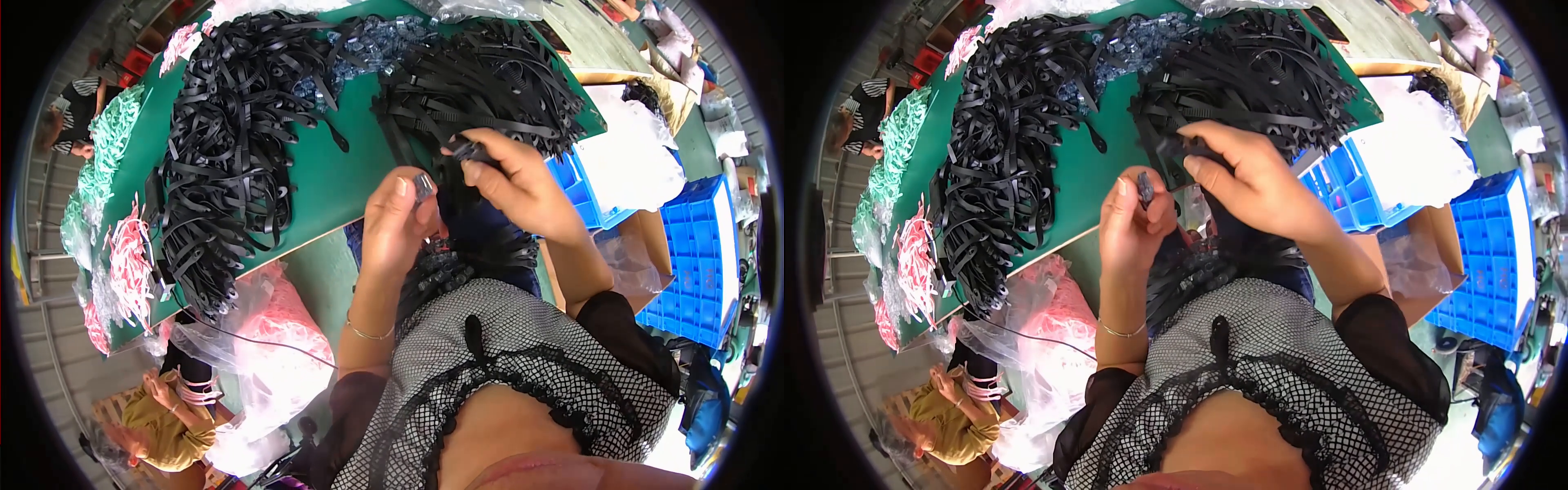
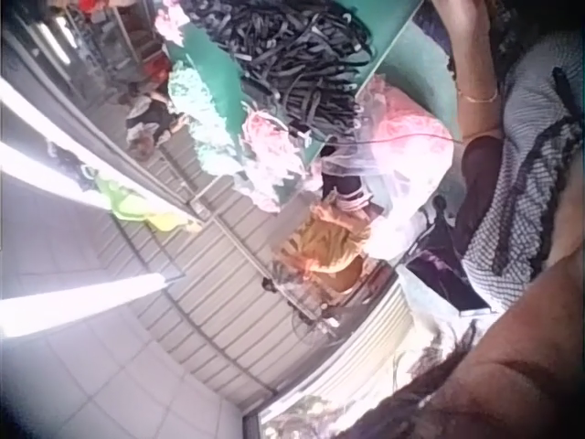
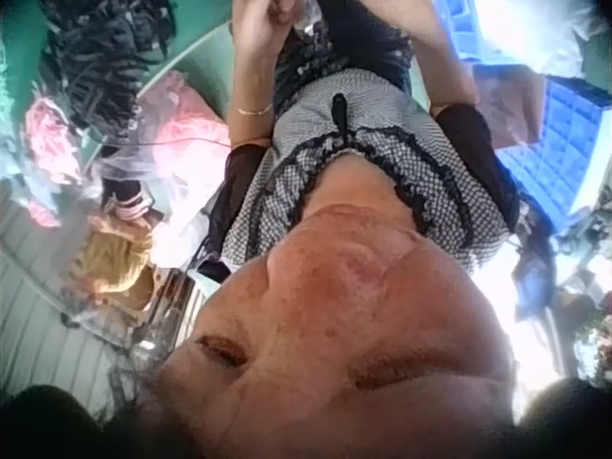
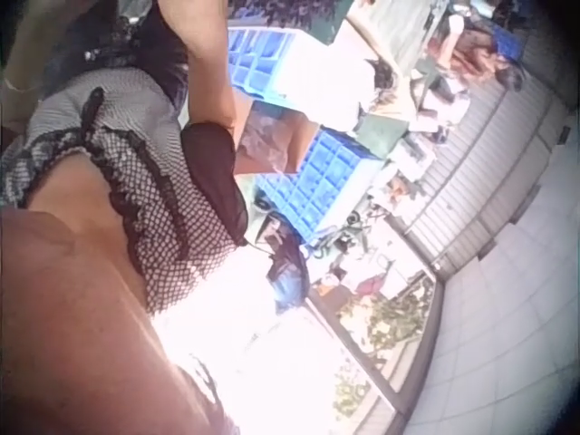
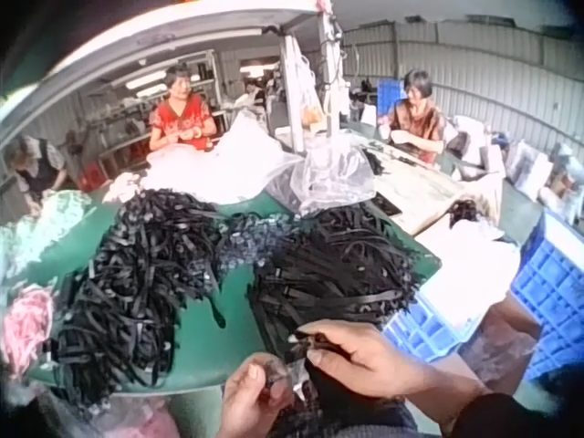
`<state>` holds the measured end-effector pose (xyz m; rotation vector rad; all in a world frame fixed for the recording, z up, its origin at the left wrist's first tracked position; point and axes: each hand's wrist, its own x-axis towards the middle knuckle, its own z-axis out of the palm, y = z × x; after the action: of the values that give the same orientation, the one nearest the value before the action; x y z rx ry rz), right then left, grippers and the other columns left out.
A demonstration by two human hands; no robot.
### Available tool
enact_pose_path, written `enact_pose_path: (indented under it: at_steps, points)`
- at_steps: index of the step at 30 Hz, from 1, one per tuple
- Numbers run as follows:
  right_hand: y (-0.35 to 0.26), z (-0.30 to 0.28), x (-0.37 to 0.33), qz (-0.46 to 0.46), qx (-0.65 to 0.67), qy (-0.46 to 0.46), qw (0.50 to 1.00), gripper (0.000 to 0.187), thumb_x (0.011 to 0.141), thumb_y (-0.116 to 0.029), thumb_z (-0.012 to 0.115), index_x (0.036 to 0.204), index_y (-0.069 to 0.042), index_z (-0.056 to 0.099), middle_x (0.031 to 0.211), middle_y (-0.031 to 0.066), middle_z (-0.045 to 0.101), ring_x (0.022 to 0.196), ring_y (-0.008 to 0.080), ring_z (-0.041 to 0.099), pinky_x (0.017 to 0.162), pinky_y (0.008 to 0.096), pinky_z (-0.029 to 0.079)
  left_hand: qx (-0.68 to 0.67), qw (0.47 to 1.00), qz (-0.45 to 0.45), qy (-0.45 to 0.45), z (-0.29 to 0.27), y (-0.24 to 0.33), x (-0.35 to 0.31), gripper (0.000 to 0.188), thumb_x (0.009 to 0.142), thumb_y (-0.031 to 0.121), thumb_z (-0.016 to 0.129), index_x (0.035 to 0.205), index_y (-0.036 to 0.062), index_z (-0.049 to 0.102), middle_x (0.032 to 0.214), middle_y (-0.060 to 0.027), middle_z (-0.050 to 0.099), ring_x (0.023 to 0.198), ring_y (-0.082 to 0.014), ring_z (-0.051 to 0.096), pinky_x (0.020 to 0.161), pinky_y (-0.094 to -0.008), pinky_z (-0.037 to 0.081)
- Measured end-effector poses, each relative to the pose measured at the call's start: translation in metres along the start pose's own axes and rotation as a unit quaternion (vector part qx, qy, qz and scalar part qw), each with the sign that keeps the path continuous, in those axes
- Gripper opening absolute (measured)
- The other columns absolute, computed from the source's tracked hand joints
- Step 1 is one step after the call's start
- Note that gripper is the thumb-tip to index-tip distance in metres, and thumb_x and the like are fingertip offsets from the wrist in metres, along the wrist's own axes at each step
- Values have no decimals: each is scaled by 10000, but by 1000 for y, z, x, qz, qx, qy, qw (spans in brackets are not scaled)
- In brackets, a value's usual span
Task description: The person fastens plastic buckles onto black straps by hand.
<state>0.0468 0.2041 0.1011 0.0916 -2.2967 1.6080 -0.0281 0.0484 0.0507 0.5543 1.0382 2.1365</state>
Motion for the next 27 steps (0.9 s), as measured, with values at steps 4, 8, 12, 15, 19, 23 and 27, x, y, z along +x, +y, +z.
enact_pose_path:
  at_steps: [4, 8, 12, 15, 19, 23, 27]
  points:
    - [24, 23, -15, -51, -91, 42, 994, 263, 791, 1, 538, 1054, 7, 520, 875, 144, 559, 730, 243, 579, 638, 290, 452, -83, 995, -45, 28, 3, -10, -16, 339, 921, 363, 417, 809, 48, 471, 586, 2, 388, 475, -65, 291, 433, -208, 251]
    - [27, 34, -27, -20, -136, 45, 989, 316, 745, 44, 533, 1051, -34, 535, 880, 131, 532, 718, 275, 573, 610, 312, 459, -157, 986, -56, 31, 6, -12, -24, 366, 933, 396, 357, 799, 65, 437, 587, 15, 354, 463, -56, 255, 422, -188, 218]
    - [38, 41, -32, -55, -181, 68, 980, 392, 693, 78, 532, 1065, -47, 548, 860, 115, 520, 687, 270, 570, 591, 326, 464, -234, 968, -83, 37, 1, -17, -28, 389, 935, 417, 328, 799, 69, 438, 580, 18, 340, 452, -55, 236, 406, -192, 198]
    - [44, 44, -34, -82, -202, 83, 973, 410, 668, 92, 536, 1052, -48, 566, 845, 107, 521, 671, 254, 572, 570, 317, 468, -261, 961, -96, 10, -2, -16, -31, 393, 951, 418, 239, 831, 96, 430, 577, 38, 319, 453, -57, 241, 413, -192, 222]
    - [48, 46, -33, -102, -217, 99, 966, 428, 633, 108, 538, 1028, -50, 586, 831, 97, 522, 653, 233, 573, 535, 301, 468, -282, 953, -110, 23, -4, -14, -35, 390, 952, 415, 242, 837, 94, 432, 581, 38, 325, 454, -56, 240, 414, -194, 218]
    - [51, 46, -32, -119, -241, 110, 957, 448, 623, 109, 545, 1039, -51, 582, 831, 96, 519, 648, 236, 571, 532, 305, 468, -304, 943, -117, 68, -3, -14, -36, 380, 949, 392, 292, 812, 70, 442, 578, 15, 345, 441, -51, 230, 398, -194, 187]
    - [44, 48, -32, -69, -218, 98, 969, 485, 631, 137, 465, 1076, -30, 563, 875, 133, 517, 740, 264, 543, 623, 309, 456, -327, 933, -130, 76, -4, -16, -39, 384, 949, 394, 291, 818, 67, 443, 580, 19, 345, 440, -50, 236, 397, -195, 191]
